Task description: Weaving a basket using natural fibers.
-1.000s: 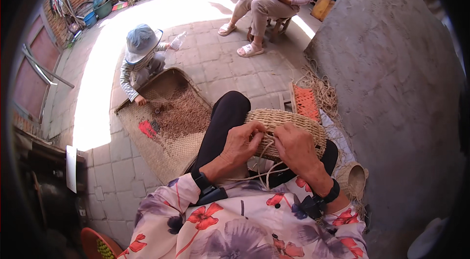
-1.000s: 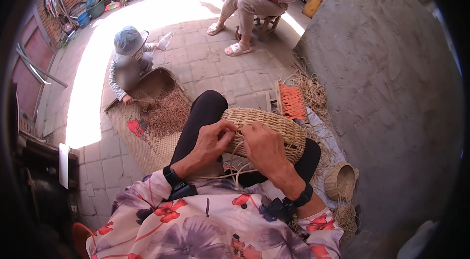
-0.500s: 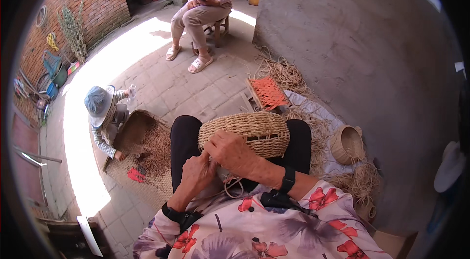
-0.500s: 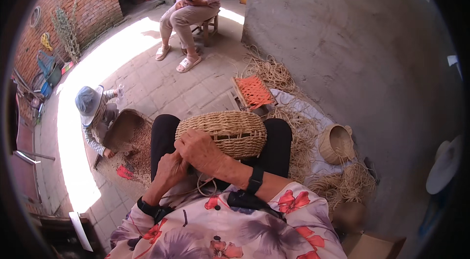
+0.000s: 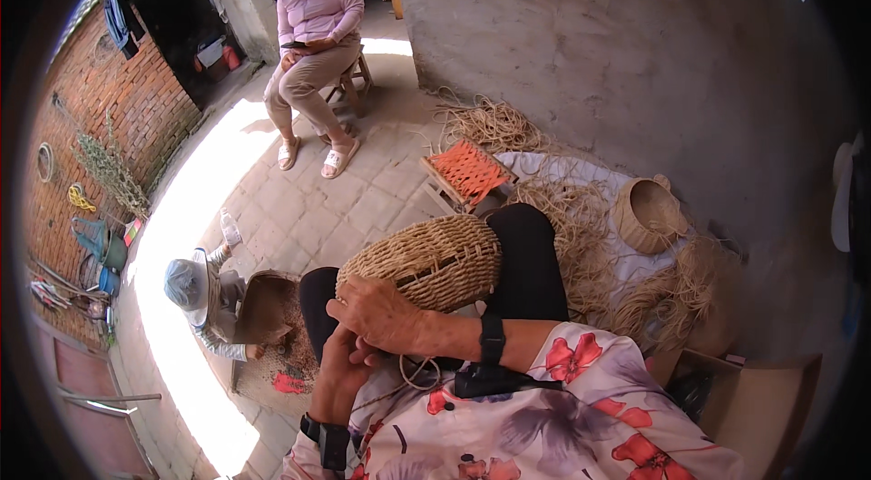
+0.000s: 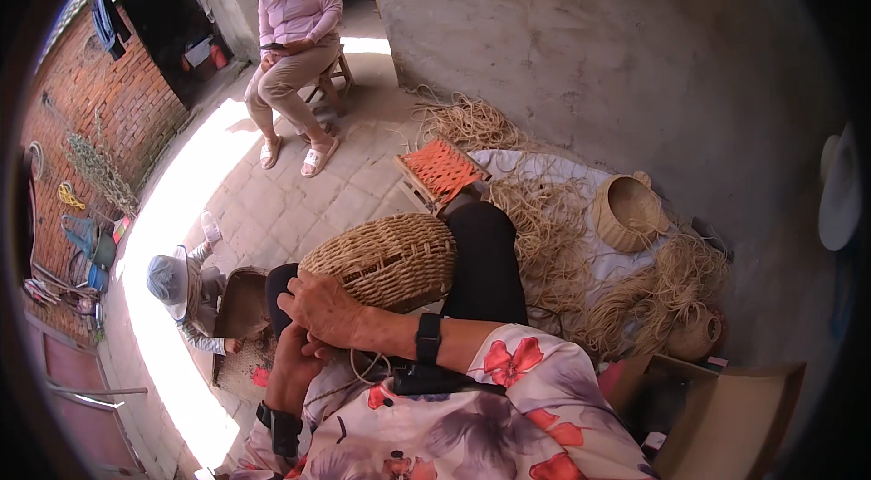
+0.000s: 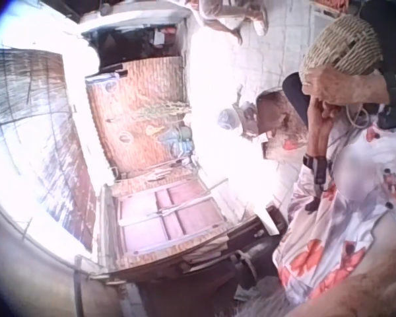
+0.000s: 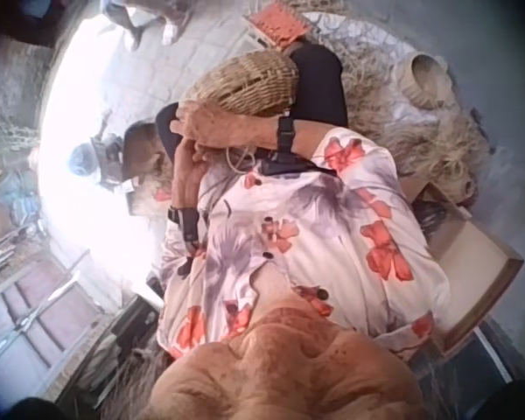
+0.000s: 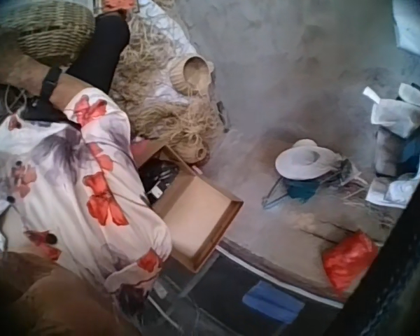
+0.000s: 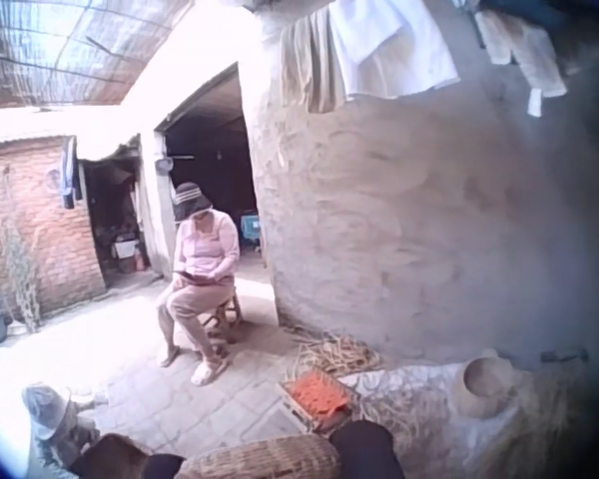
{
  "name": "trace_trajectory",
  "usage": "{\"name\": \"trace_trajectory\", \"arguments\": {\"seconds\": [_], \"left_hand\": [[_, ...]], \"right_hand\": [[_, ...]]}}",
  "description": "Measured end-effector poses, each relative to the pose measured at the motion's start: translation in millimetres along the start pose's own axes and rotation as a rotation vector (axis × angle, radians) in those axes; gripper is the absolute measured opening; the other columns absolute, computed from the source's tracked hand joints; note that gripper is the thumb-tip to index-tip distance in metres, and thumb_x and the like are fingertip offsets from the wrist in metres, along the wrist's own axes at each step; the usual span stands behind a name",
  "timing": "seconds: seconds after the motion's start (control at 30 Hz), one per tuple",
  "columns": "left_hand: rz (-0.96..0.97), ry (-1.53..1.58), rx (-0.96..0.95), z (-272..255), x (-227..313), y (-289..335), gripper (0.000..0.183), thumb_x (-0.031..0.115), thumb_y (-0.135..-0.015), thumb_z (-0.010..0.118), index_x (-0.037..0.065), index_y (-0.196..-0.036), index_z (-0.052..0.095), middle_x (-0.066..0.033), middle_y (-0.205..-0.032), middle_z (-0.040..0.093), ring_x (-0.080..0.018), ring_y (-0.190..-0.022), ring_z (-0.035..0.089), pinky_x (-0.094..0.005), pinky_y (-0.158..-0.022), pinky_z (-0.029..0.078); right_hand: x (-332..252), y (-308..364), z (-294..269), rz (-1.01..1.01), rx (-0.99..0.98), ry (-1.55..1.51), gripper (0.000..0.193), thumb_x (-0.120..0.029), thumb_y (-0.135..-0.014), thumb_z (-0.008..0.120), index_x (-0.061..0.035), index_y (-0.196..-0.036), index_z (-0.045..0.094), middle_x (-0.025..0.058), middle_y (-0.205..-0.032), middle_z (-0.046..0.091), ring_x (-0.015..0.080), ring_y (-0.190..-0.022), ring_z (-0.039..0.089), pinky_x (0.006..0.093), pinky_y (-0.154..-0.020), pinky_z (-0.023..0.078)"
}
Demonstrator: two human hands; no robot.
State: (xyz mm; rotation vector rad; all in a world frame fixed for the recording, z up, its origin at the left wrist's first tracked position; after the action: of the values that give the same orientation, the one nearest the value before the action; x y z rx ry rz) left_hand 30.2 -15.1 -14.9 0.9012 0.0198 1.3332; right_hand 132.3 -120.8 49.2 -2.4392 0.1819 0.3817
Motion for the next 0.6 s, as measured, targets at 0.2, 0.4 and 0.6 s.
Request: {"name": "trace_trajectory", "arguments": {"seconds": [0.2, 0.4, 0.6], "left_hand": [[0.224, -0.39, 0.087, 12.2, 19.0, 11.2, 0.01, 0.019, -0.095, 0.06, 0.01, -0.091, 0.06, 0.0055, -0.061, 0.051, -0.0039, -0.043, 0.04, -0.0195, -0.041, 0.035], [0.583, -0.654, 0.327, -2.1, 15.9, 10.0, 0.014, 0.021, -0.094, 0.064, 0.009, -0.101, 0.061, 0.0027, -0.076, 0.057, -0.0049, -0.061, 0.051, -0.0198, -0.05, 0.045], [0.618, -0.551, 0.308, 1.9, 7.4, 6.5, 0.013, 0.021, -0.096, 0.061, 0.01, -0.101, 0.056, 0.0006, -0.088, 0.058, -0.0063, -0.075, 0.052, -0.0206, -0.055, 0.049]], "right_hand": [[4.5, 3.1, -2.9, -0.05, 0.026, -0.045, 0.016, -0.013, -0.073, 0.063, -0.004, -0.086, 0.06, 0.0122, -0.086, 0.06, 0.0277, -0.086, 0.061, 0.0382, -0.076, 0.052], [25.2, 6.7, -53.4, 0.109, 0.219, -0.018, 0.019, -0.01, -0.079, 0.066, -0.003, -0.095, 0.061, 0.0142, -0.091, 0.058, 0.0333, -0.089, 0.059, 0.0429, -0.077, 0.05], [70.5, 20.4, -62.7, 0.191, 0.275, 0.134, 0.022, -0.014, -0.084, 0.066, -0.0032, -0.102, 0.061, 0.0138, -0.102, 0.06, 0.0328, -0.096, 0.057, 0.0456, -0.087, 0.042]]}}
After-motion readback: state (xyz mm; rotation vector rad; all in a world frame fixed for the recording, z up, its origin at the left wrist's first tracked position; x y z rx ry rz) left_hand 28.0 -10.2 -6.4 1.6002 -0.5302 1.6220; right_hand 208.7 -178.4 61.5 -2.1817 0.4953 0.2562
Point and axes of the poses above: each hand's wrist, its own y-axis away from the middle knuckle, its own z-axis out of the palm, x = y × z, the point moved 2 cm from there along -y, towards the middle knuckle
